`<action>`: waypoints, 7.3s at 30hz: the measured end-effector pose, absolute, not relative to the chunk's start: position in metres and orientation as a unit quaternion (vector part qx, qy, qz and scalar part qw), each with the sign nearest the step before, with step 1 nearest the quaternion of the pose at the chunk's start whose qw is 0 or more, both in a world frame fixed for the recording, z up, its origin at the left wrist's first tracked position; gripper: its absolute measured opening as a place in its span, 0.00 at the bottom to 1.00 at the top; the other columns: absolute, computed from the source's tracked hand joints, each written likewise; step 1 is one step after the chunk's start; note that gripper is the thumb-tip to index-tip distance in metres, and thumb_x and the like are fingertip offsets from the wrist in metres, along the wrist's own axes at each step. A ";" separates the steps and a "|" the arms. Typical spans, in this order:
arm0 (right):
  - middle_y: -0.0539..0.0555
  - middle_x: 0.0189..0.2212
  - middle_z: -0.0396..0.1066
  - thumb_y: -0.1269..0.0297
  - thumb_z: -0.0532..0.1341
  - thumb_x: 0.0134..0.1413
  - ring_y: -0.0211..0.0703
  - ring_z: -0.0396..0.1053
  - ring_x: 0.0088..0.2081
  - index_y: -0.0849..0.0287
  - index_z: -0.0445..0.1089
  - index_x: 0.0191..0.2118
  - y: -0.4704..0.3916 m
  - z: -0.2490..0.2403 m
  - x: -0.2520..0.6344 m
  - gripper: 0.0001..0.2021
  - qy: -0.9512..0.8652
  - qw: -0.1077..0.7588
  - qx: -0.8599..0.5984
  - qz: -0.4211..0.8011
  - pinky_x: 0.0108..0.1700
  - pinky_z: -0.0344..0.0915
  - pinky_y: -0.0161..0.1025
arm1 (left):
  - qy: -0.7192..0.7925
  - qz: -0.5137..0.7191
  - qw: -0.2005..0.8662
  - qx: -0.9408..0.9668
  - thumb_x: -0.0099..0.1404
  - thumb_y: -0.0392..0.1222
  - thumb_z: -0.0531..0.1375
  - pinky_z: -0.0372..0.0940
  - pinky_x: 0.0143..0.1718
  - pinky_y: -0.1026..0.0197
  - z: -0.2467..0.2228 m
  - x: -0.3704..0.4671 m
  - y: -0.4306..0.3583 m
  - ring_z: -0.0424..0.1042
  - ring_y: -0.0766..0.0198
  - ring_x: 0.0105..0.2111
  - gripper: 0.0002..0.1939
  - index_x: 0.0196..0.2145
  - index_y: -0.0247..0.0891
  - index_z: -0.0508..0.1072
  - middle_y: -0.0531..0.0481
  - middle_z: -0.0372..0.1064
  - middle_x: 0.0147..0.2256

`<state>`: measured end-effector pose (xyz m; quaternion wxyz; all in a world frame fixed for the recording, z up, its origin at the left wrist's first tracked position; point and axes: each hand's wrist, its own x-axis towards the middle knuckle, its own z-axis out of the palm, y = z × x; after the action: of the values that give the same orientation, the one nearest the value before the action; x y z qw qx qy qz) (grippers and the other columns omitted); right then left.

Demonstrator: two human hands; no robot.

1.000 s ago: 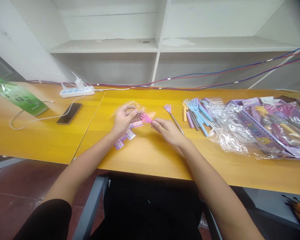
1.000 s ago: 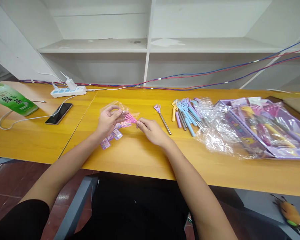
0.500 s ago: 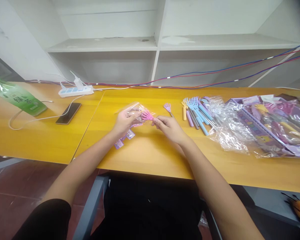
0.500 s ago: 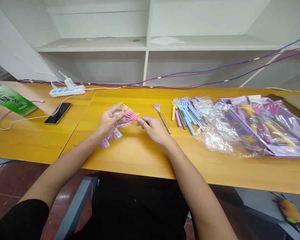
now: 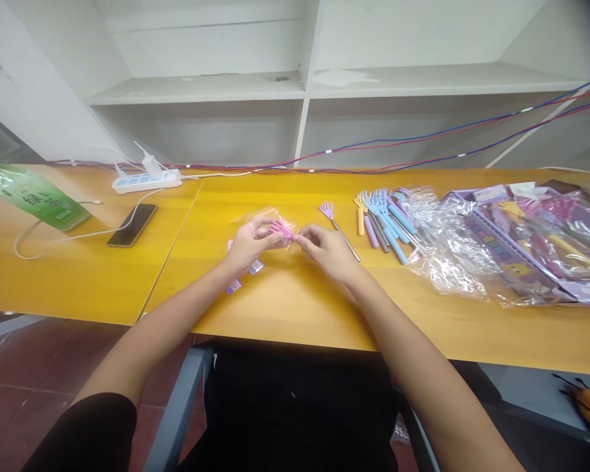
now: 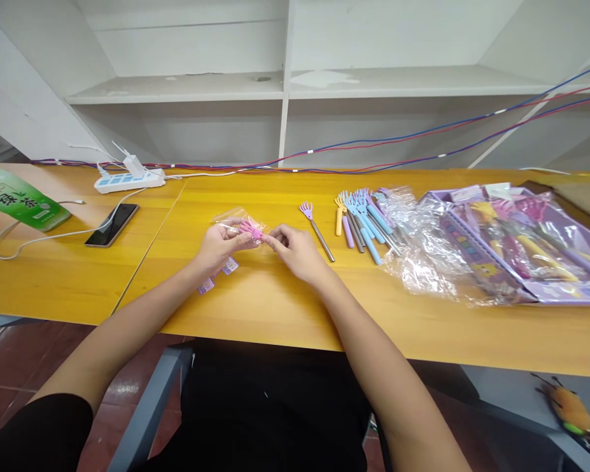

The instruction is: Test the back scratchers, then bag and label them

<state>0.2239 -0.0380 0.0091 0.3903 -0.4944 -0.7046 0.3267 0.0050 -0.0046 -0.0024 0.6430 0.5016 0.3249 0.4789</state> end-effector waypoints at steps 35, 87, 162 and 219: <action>0.54 0.37 0.68 0.44 0.68 0.64 0.45 0.66 0.36 0.53 0.68 0.37 -0.035 -0.011 0.215 0.18 -0.701 0.480 -0.452 0.271 0.39 0.65 0.44 | 0.349 0.476 0.601 0.538 0.52 0.47 0.79 0.76 0.45 0.56 -0.014 0.009 -0.010 0.82 0.59 0.38 0.27 0.44 0.36 0.77 0.45 0.82 0.40; 0.55 0.40 0.68 0.74 0.60 0.65 0.43 0.67 0.34 0.53 0.72 0.47 -0.042 0.002 0.222 0.10 -0.796 0.461 -0.380 0.099 0.37 0.67 0.42 | 0.376 0.492 0.600 0.507 0.60 0.61 0.72 0.67 0.37 0.62 -0.018 0.007 -0.003 0.73 0.66 0.33 0.24 0.33 0.34 0.81 0.47 0.78 0.33; 0.52 0.33 0.79 0.46 0.51 0.78 0.45 0.73 0.35 0.57 0.76 0.38 -0.044 0.008 0.226 0.24 -0.818 0.279 -0.406 0.298 0.42 0.63 0.39 | 0.360 0.283 0.544 0.703 0.65 0.47 0.62 0.62 0.30 0.63 -0.009 0.008 -0.018 0.69 0.67 0.26 0.11 0.37 0.36 0.75 0.54 0.69 0.26; 0.51 0.32 0.73 0.41 0.55 0.73 0.44 0.68 0.33 0.56 0.72 0.45 -0.046 0.007 0.221 0.22 -0.773 0.327 -0.427 0.337 0.40 0.62 0.41 | 0.347 0.234 0.444 0.792 0.60 0.32 0.57 0.66 0.34 0.63 -0.008 0.004 -0.017 0.74 0.63 0.30 0.12 0.33 0.37 0.82 0.51 0.78 0.30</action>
<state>0.2210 -0.0459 0.0075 0.3265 -0.4274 -0.7729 0.3368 0.0043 -0.0171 -0.0081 0.4440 0.7920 0.3475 0.2341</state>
